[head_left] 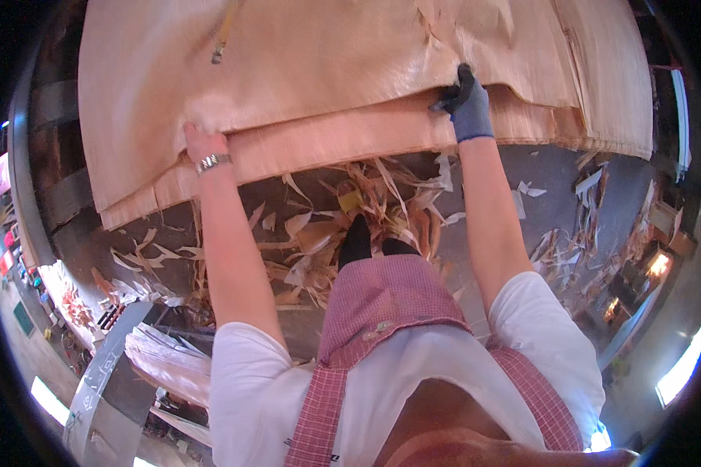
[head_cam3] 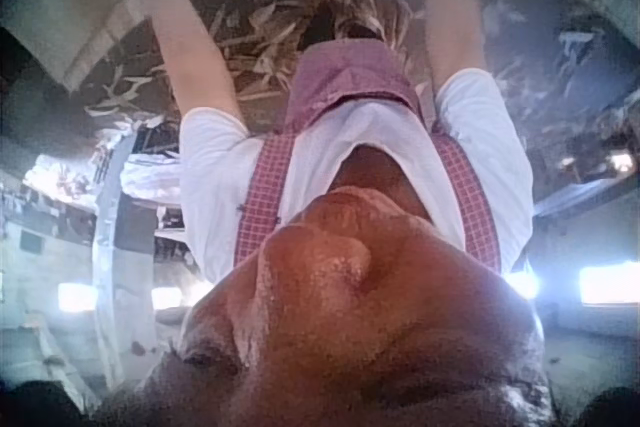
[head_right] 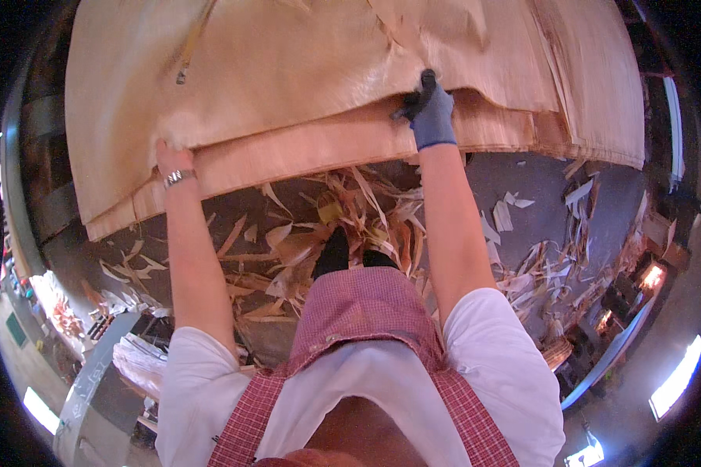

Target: The person handles and stacks large sheets of wood veneer, using a handheld cutting tool to trim or separate pieces.

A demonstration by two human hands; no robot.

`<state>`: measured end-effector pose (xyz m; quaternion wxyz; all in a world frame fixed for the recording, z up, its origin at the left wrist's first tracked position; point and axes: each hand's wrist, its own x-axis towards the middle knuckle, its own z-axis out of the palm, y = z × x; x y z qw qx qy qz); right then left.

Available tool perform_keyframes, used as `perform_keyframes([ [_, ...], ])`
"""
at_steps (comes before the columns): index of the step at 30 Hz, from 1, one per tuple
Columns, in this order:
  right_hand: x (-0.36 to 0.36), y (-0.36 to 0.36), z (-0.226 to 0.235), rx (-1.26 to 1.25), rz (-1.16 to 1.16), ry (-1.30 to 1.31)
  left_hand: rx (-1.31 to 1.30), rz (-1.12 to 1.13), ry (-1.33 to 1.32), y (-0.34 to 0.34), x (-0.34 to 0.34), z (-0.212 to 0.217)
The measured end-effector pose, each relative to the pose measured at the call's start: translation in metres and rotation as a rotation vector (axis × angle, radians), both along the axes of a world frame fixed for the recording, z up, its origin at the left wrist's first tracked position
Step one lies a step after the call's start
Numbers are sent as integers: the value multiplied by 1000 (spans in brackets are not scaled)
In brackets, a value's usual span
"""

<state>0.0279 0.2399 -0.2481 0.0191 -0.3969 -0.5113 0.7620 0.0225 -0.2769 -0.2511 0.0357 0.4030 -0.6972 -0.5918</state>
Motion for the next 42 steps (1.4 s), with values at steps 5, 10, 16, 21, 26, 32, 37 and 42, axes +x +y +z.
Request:
perform_keyframes([
  [5, 27, 4, 5, -133, -177, 38, 689, 519, 472, 21, 36, 51],
  [10, 38, 7, -9, -299, -7, -66, 666, 507, 556, -31, 30, 44],
  [16, 22, -14, -17, -278, 129, -107, 277, 607, 406, -106, 39, -47],
  [21, 26, -1, -39, -122, 69, -52, -218, 465, 197, -88, 39, -29],
  [26, -4, -32, 18, -31, 144, 55, 369, 738, 403, -64, 36, 13],
  [32, 40, -2, 0, -89, 111, -94, 657, 615, 492, -43, 39, 67],
  [37, 35, -31, -27, 8, 89, -220, 542, 553, 396, -69, 37, 44],
  [42, 24, -25, -45, -20, 133, -293, 354, 523, 211, -86, 26, 8],
])
